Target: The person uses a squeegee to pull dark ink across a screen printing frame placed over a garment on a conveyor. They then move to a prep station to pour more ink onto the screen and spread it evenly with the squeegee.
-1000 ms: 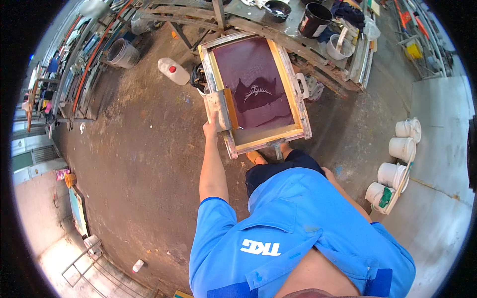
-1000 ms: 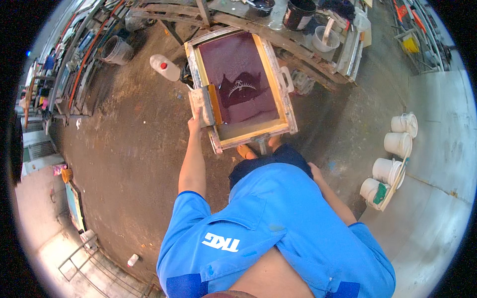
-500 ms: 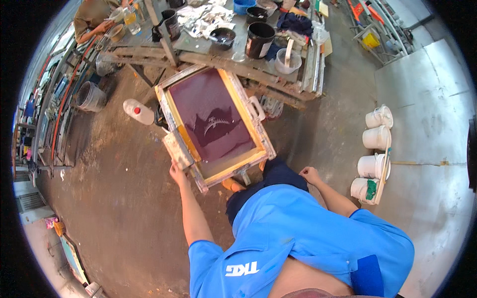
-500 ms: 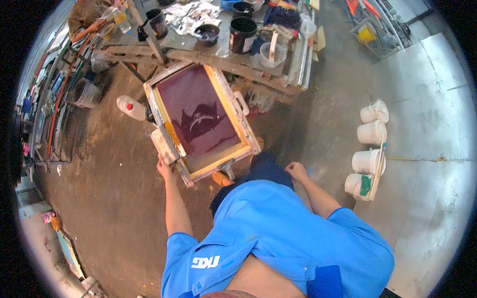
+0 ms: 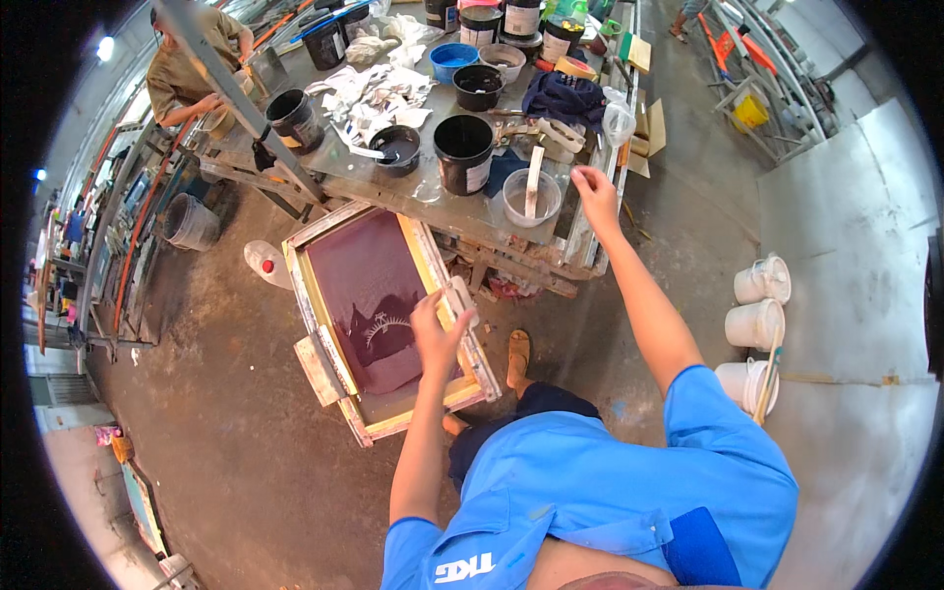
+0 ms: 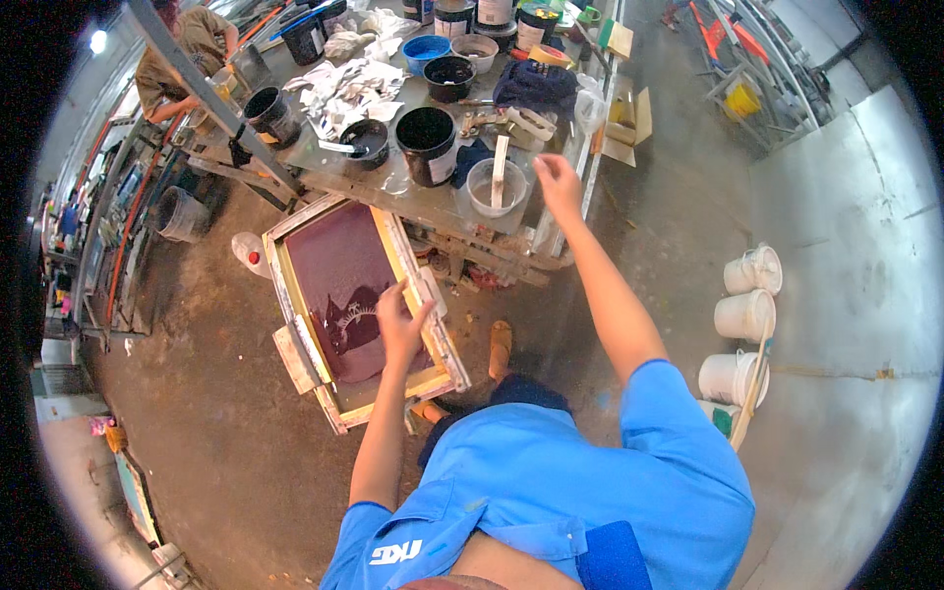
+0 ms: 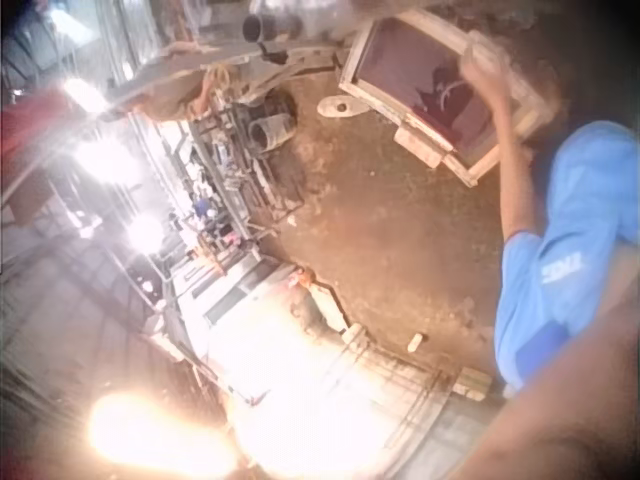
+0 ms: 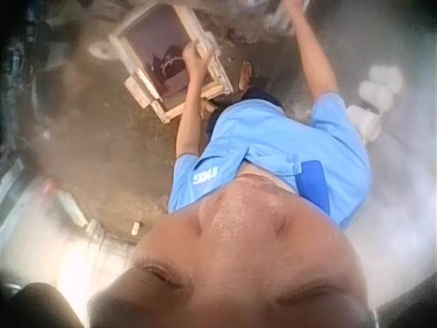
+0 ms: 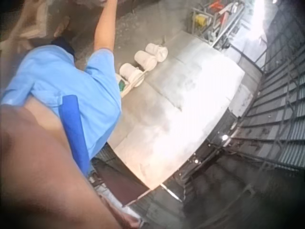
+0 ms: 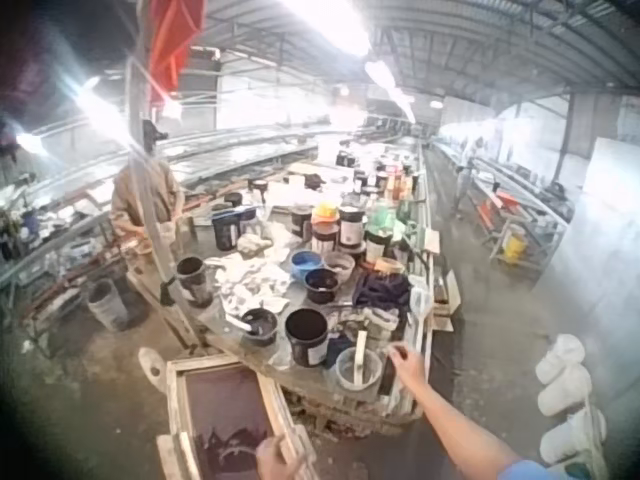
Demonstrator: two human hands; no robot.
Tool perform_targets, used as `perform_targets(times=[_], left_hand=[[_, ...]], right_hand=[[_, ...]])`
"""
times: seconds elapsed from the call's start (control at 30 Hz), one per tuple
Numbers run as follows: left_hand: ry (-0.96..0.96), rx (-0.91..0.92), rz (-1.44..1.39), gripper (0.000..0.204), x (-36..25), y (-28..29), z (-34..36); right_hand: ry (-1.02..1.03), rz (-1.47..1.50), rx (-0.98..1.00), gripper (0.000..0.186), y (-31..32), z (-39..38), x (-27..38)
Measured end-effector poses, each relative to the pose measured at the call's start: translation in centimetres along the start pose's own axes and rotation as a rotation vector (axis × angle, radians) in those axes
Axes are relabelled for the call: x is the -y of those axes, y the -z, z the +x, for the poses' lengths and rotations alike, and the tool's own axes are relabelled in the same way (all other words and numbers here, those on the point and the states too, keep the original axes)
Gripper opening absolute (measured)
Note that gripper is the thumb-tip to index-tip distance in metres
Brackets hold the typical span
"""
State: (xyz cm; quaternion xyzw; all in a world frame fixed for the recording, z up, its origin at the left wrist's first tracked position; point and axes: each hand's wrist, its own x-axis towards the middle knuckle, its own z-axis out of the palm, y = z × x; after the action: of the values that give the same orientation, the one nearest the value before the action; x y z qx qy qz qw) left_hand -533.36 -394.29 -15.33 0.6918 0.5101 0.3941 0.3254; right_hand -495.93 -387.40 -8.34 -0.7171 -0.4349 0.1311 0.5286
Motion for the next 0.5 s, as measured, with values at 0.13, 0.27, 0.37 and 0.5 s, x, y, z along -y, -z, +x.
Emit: perform_targets(times=[0.13,0.27,0.37,0.5], left_hand=[[-0.143,0.025,0.083,0.093,-5.0,-9.9,7.8],[0.001,0.081,0.16,0.105,-7.1,-15.6,12.7],[0.166,0.066,0.199,0.11,-7.0,-17.2,13.5],[0.17,0.013,0.155,0.103,-7.9,-17.3,13.1]], right_hand=[[0.024,-0.098,0.193,0.048,-3.9,7.7,-2.6],[0.056,0.041,0.622,0.043,-5.0,10.9,-3.8],[0.134,-0.08,0.813,0.025,-3.1,10.2,-0.2],[0.663,-0.125,0.789,0.017,2.4,8.7,3.5]])
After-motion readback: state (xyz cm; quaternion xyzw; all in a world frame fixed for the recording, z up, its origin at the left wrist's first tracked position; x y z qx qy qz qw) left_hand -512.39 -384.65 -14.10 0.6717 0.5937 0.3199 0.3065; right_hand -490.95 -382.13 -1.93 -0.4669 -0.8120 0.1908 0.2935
